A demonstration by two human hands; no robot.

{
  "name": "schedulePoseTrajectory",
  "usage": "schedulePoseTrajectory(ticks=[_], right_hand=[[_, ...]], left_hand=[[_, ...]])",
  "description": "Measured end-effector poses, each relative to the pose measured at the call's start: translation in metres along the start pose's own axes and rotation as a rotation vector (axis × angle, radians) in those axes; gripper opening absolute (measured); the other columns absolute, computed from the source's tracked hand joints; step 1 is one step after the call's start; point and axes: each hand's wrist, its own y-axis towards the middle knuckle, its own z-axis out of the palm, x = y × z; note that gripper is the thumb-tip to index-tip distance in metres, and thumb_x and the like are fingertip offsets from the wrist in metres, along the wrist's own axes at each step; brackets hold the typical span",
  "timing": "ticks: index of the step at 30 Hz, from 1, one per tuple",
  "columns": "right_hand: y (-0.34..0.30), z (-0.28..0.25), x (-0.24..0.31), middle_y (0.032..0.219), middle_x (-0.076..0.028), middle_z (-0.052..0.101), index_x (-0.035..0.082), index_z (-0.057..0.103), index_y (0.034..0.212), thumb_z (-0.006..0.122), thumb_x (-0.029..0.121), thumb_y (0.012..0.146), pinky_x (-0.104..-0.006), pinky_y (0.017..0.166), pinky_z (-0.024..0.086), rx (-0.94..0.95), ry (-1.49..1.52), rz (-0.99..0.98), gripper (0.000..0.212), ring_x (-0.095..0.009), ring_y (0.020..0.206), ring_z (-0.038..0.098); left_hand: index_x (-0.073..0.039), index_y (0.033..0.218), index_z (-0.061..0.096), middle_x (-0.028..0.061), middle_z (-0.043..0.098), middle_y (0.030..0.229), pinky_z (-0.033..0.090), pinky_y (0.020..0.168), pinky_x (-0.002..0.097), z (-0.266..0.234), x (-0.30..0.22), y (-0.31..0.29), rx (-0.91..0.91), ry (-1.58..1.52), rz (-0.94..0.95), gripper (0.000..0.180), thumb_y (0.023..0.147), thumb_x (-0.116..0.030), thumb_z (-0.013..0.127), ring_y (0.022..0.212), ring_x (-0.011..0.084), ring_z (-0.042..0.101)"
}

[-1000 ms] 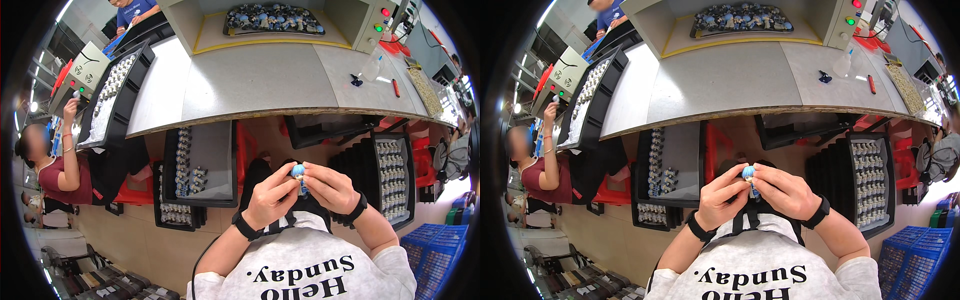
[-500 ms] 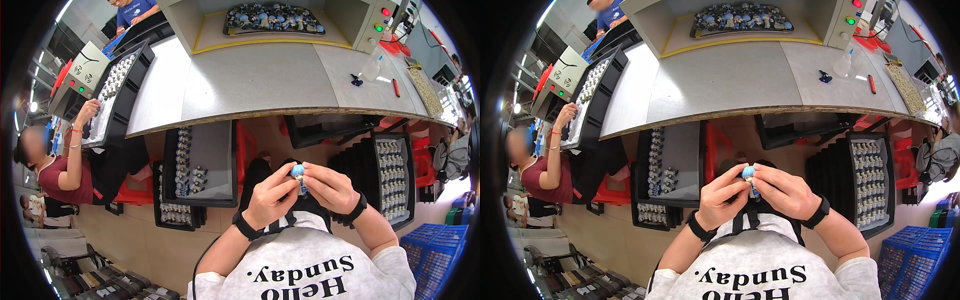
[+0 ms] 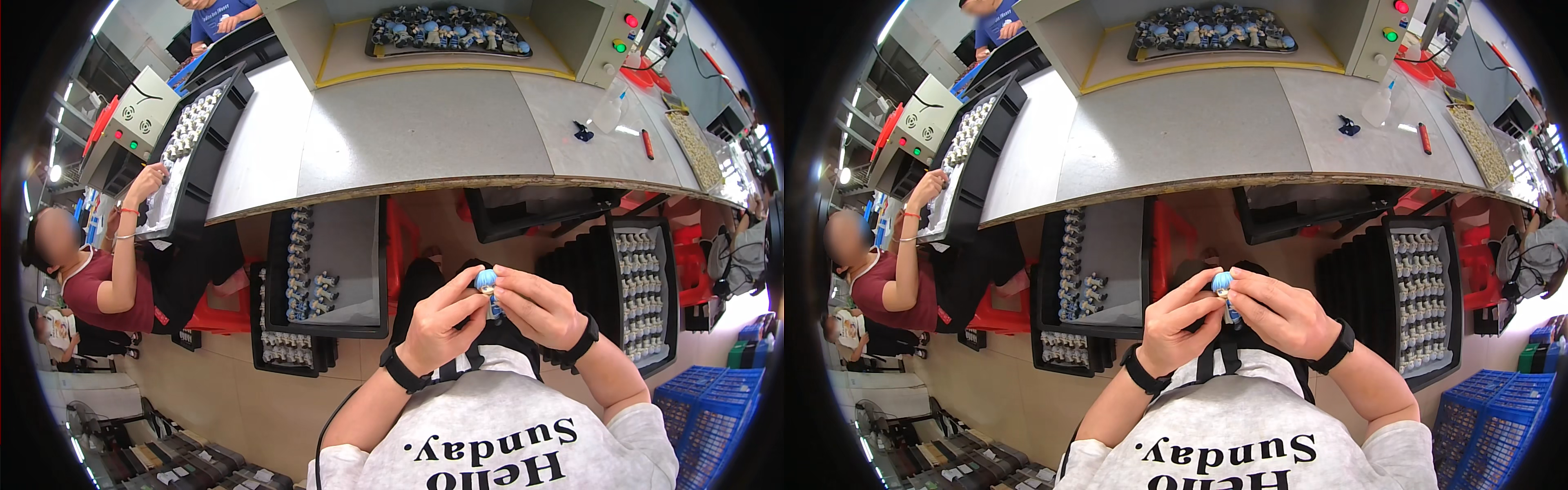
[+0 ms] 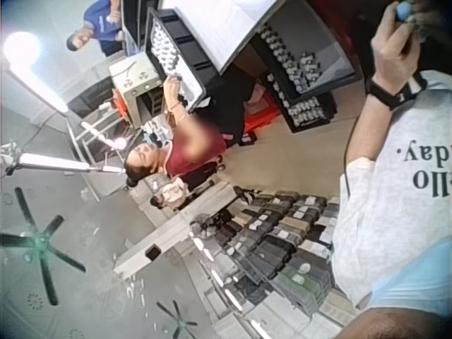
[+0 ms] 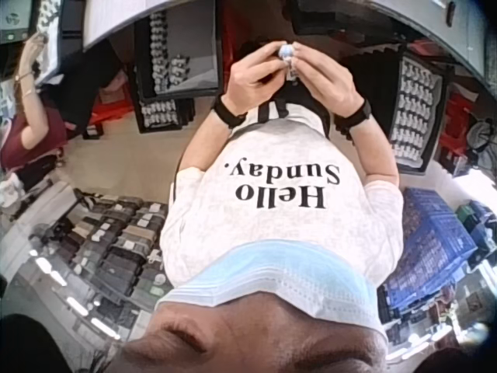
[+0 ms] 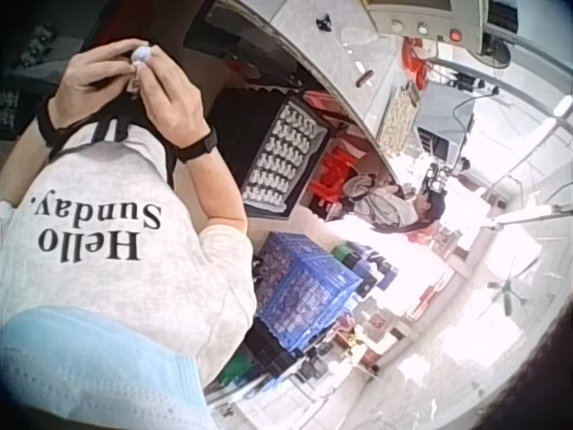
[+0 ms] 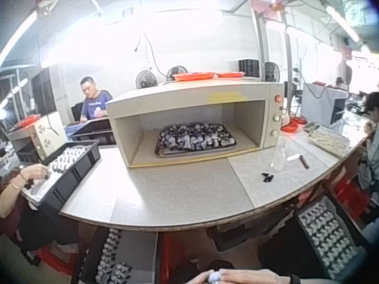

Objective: The person assembles small blue and white figurines at a workstation. They pick up a figurine, apply a substance from a small bottle to it, and then place the figurine into a tray. This process is repeated multiple times throughout the video.

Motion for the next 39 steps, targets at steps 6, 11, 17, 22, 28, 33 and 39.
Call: schedulePoseTrajectory(ticks=[6,11,17,22,28,33,39], right_hand=[[0.001,0.0,0.001,0.098,-0.018,0.062,-0.006,0.061,0.095,0.067,-0.006,0.071,-0.0336,0.072,0.058,0.004,-0.008,-0.003,0.025,-0.032,0.092,0.065],[0.005,0.0,0.001,0.098,-0.017,0.062,-0.006,0.062,0.094,0.067,-0.006,0.071,-0.0341,0.072,0.058,-0.005,-0.015,-0.009,0.024,-0.033,0.092,0.065],[0.008,-0.002,0.002,0.097,-0.017,0.062,-0.006,0.061,0.093,0.069,-0.007,0.069,-0.0348,0.073,0.058,-0.003,-0.015,-0.011,0.025,-0.033,0.093,0.065],[0.009,-0.002,0.002,0.097,-0.017,0.062,-0.006,0.061,0.093,0.069,-0.008,0.069,-0.0352,0.074,0.058,0.0,-0.017,-0.02,0.026,-0.033,0.094,0.065],[0.012,-0.002,0.001,0.098,-0.017,0.062,-0.006,0.061,0.094,0.067,-0.007,0.07,-0.0351,0.074,0.058,-0.004,-0.008,-0.034,0.025,-0.034,0.094,0.065],[0.009,0.0,-0.001,0.098,-0.017,0.062,-0.006,0.061,0.095,0.067,-0.007,0.071,-0.0346,0.073,0.058,-0.017,-0.013,-0.038,0.025,-0.033,0.093,0.065],[0.008,0.0,-0.002,0.098,-0.017,0.062,-0.006,0.061,0.095,0.067,-0.006,0.071,-0.0345,0.072,0.058,-0.009,-0.017,-0.041,0.025,-0.033,0.093,0.065]], left_hand=[[0.006,0.084,0.065,0.023,0.061,0.108,0.053,0.07,0.0264,-0.001,0.0,-0.001,-0.002,-0.006,-0.002,0.016,0.069,0.011,0.066,0.078,0.0219,0.067],[0.006,0.084,0.065,0.0231,0.061,0.107,0.053,0.07,0.0266,-0.001,0.0,0.0,-0.011,-0.014,0.002,0.017,0.069,0.011,0.065,0.076,0.0218,0.067],[0.005,0.085,0.065,0.0226,0.061,0.107,0.053,0.069,0.027,-0.002,0.002,0.001,-0.024,-0.02,0.012,0.016,0.069,0.01,0.065,0.073,0.0205,0.065],[0.005,0.085,0.065,0.0227,0.061,0.107,0.053,0.068,0.027,-0.002,0.002,0.001,-0.036,-0.011,0.027,0.016,0.07,0.01,0.065,0.072,0.0204,0.065],[0.005,0.084,0.065,0.0238,0.061,0.107,0.053,0.068,0.0271,-0.004,0.001,0.003,-0.033,0.028,0.04,0.016,0.069,0.01,0.065,0.074,0.0224,0.066],[0.005,0.084,0.065,0.0241,0.061,0.108,0.054,0.07,0.0277,-0.004,-0.001,0.004,-0.026,0.033,0.028,0.017,0.068,0.01,0.066,0.076,0.0234,0.067],[0.005,0.085,0.065,0.0242,0.061,0.109,0.054,0.069,0.0279,-0.004,0.001,0.003,-0.026,0.015,0.031,0.017,0.068,0.01,0.065,0.076,0.0231,0.067]])
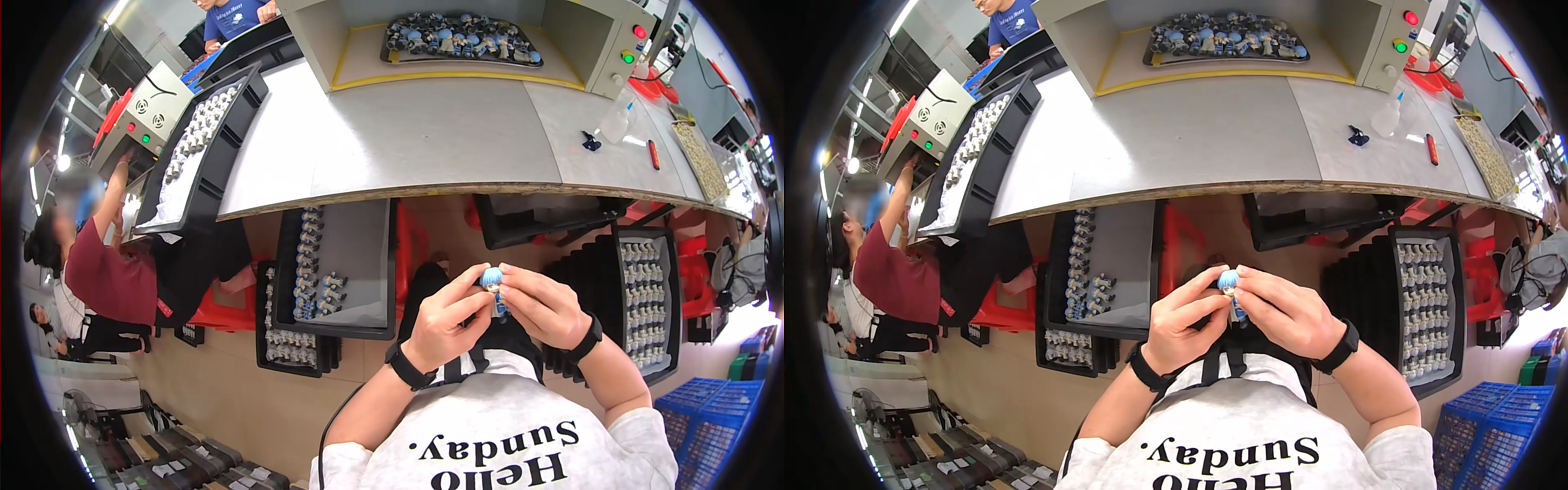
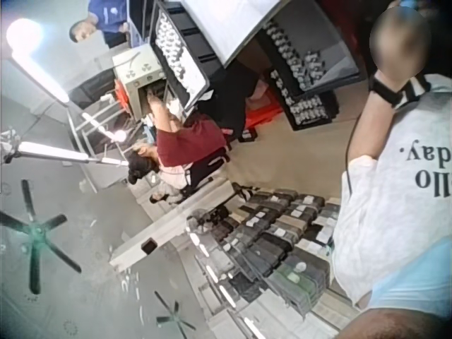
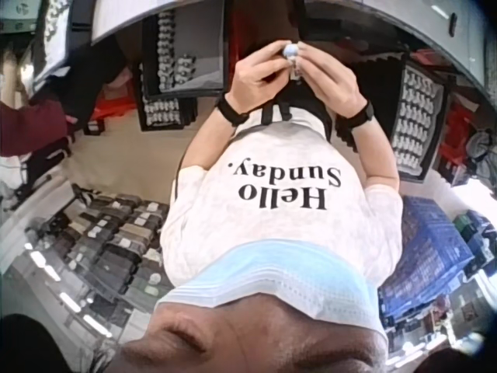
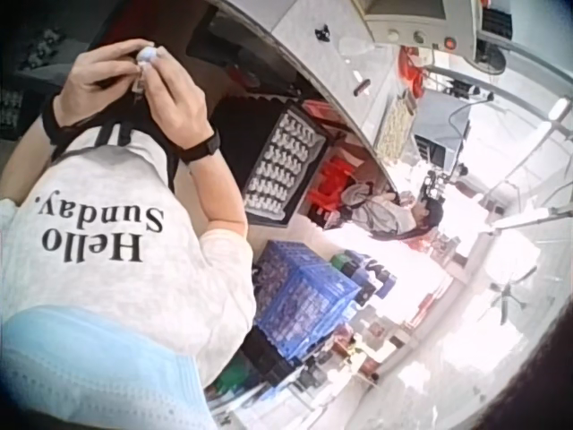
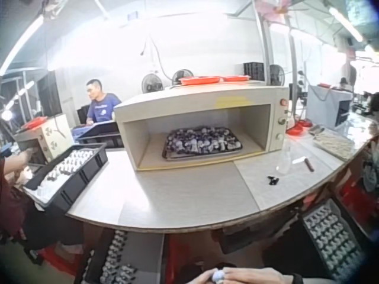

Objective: The person assembles small blue and white figurines at a workstation. They pick up a figurine, apply a substance from a small bottle to it, and then place the figurine into a tray. This process is repeated multiple times throughout the video.

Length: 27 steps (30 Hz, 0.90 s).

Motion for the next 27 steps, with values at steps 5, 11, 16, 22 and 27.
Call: schedulePoseTrajectory(ticks=[5,11,16,22,27], right_hand=[[0.001,0.0005,0.0,0.099,-0.018,0.062,-0.006,0.061,0.096,0.067,-0.006,0.071,-0.0349,0.072,0.058,0.003,-0.002,-0.003,0.026,-0.033,0.093,0.065],[-0.0001,0.0016,-0.0013,0.099,-0.018,0.062,-0.005,0.061,0.097,0.067,-0.005,0.072,-0.0349,0.073,0.058,0.005,0.0,-0.002,0.026,-0.033,0.094,0.065],[0.0013,0.0021,-0.001,0.1,-0.018,0.062,-0.005,0.061,0.097,0.067,-0.005,0.072,-0.0347,0.073,0.058,0.001,-0.003,0.0,0.026,-0.033,0.093,0.065],[0.0008,0.0033,-0.0021,0.1,-0.018,0.062,-0.005,0.061,0.097,0.067,-0.005,0.072,-0.0342,0.073,0.057,0.002,-0.001,-0.004,0.026,-0.032,0.093,0.065],[-0.0009,0.006,-0.0027,0.1,-0.018,0.062,-0.006,0.061,0.097,0.068,-0.004,0.072,-0.0343,0.073,0.057,0.013,0.005,0.0,0.026,-0.033,0.093,0.065]], left_hand=[[0.006,0.084,0.065,0.0243,0.061,0.109,0.053,0.069,0.0276,-0.0008,-0.0004,0.0,0.004,0.0,-0.008,0.016,0.068,0.01,0.065,0.076,0.0229,0.067],[0.006,0.083,0.065,0.0239,0.061,0.108,0.053,0.069,0.0272,-0.0006,-0.0007,0.0008,-0.006,0.003,0.0,0.015,0.069,0.01,0.065,0.076,0.0226,0.068],[0.005,0.083,0.065,0.0232,0.061,0.108,0.053,0.068,0.0268,-0.0001,0.0011,-0.0005,-0.008,0.0,-0.014,0.015,0.069,0.01,0.065,0.076,0.0222,0.068],[0.005,0.083,0.065,0.0226,0.061,0.108,0.053,0.069,0.0267,0.0004,0.0035,-0.0029,-0.011,-0.005,-0.034,0.015,0.069,0.01,0.065,0.076,0.0218,0.068],[0.004,0.083,0.065,0.0217,0.062,0.108,0.053,0.07,0.0268,0.0006,0.0063,-0.0055,-0.011,-0.008,-0.049,0.015,0.069,0.01,0.066,0.078,0.0226,0.068]])
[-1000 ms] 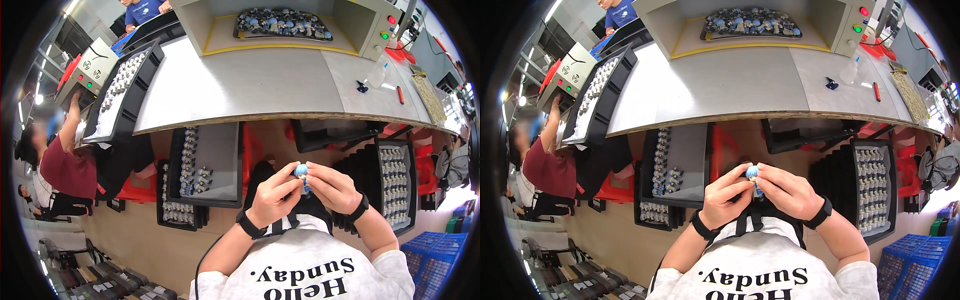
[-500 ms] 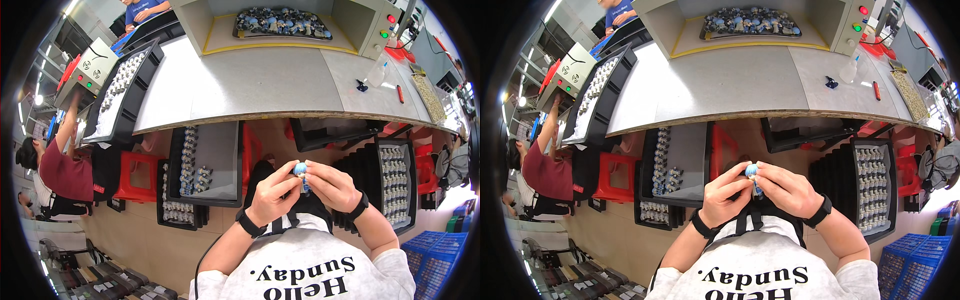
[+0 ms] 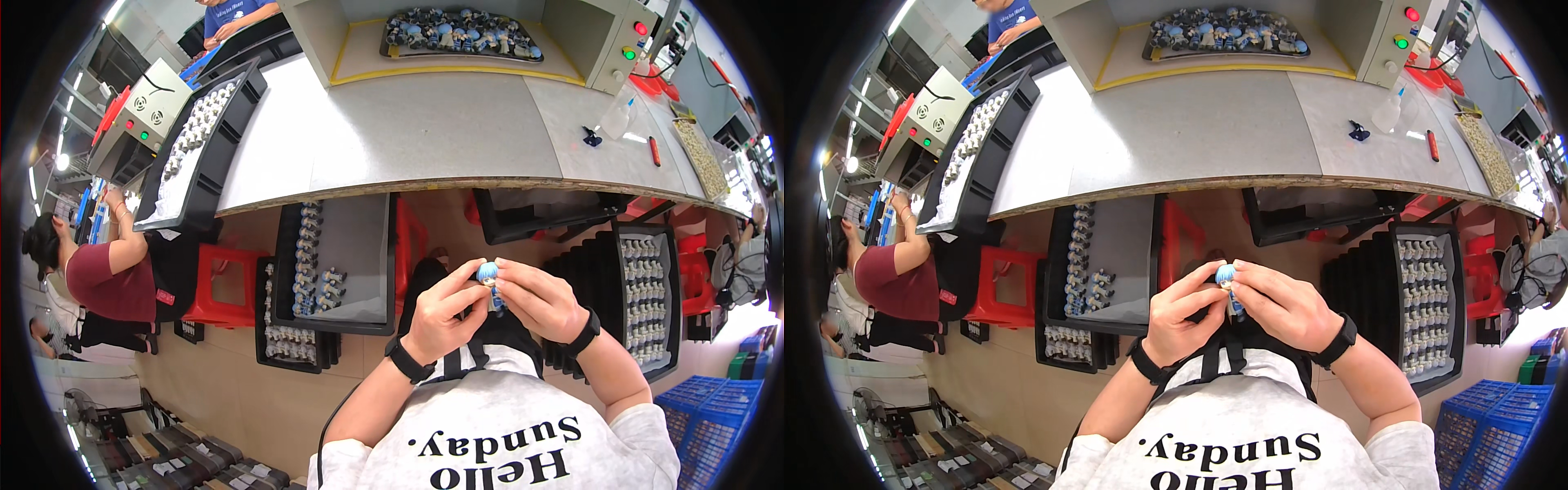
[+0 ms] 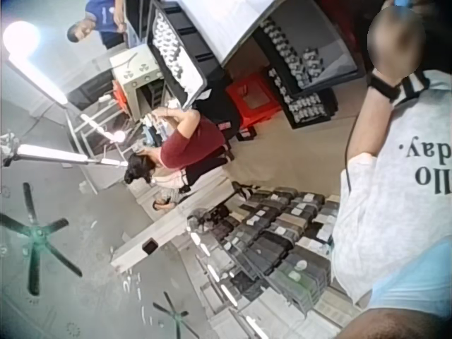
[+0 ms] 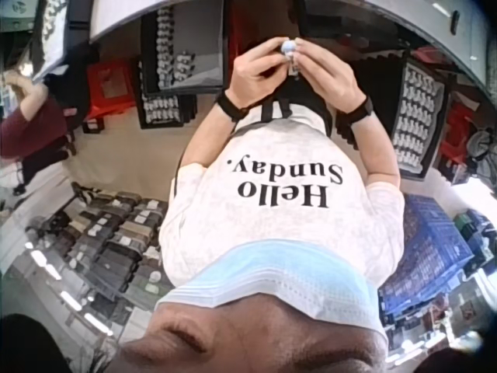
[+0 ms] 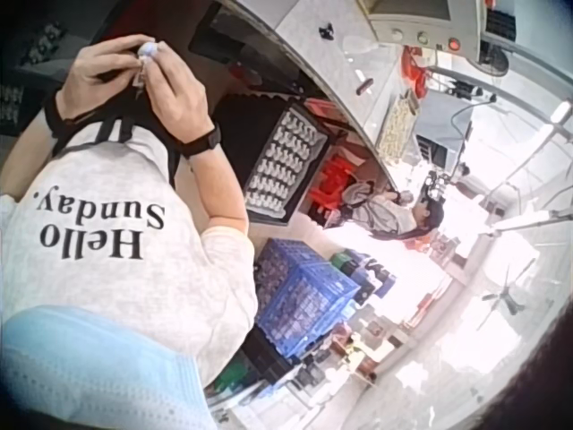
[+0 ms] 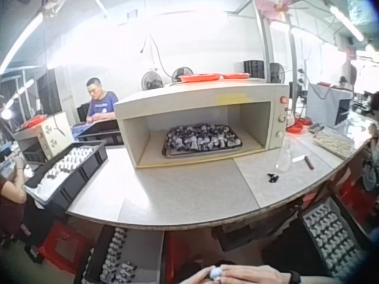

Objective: The person assembles small blue and white figurines at a workstation. They pick up a figurine, apply a substance from a small bottle to it, and then place the figurine into a tray. This process is repeated multiple times throughout the video.

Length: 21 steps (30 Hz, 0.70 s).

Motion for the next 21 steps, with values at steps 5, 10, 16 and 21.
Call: schedulePoseTrajectory(ticks=[5,10,16,21], right_hand=[[0.001,0.0,-0.001,0.1,-0.018,0.062,-0.006,0.061,0.097,0.068,-0.004,0.071,-0.0344,0.074,0.057,0.005,0.0,-0.006,0.027,-0.033,0.094,0.065],[0.0,0.002,-0.001,0.101,-0.018,0.062,-0.006,0.061,0.097,0.068,-0.004,0.071,-0.0345,0.074,0.057,0.008,0.002,-0.002,0.027,-0.033,0.094,0.064],[-0.003,0.003,-0.004,0.1,-0.017,0.061,-0.006,0.061,0.097,0.068,-0.005,0.068,-0.0347,0.074,0.057,0.012,0.022,-0.021,0.03,-0.033,0.094,0.064],[-0.003,0.004,-0.003,0.099,-0.017,0.061,-0.006,0.061,0.095,0.067,-0.005,0.068,-0.0351,0.074,0.057,-0.027,0.024,-0.031,0.028,-0.033,0.093,0.064]], left_hand=[[0.004,0.084,0.066,0.0212,0.062,0.108,0.053,0.071,0.0267,0.0,0.002,0.0,-0.001,-0.005,-0.003,0.016,0.069,0.01,0.066,0.08,0.0227,0.068],[0.004,0.086,0.065,0.0209,0.062,0.106,0.053,0.065,0.0266,0.002,0.005,0.0,-0.029,-0.006,0.043,0.018,0.069,0.008,0.066,0.072,0.0217,0.066],[0.004,0.087,0.066,0.021,0.061,0.11,0.054,0.068,0.0262,0.004,0.008,-0.006,-0.056,-0.082,-0.011,0.018,0.07,0.009,0.066,0.08,0.0211,0.068],[0.006,0.101,0.063,0.0189,0.058,0.118,0.054,0.076,0.0273,0.009,0.01,-0.019,-0.145,-0.562,-0.316,0.022,0.078,0.008,0.062,0.092,0.0179,0.065]])
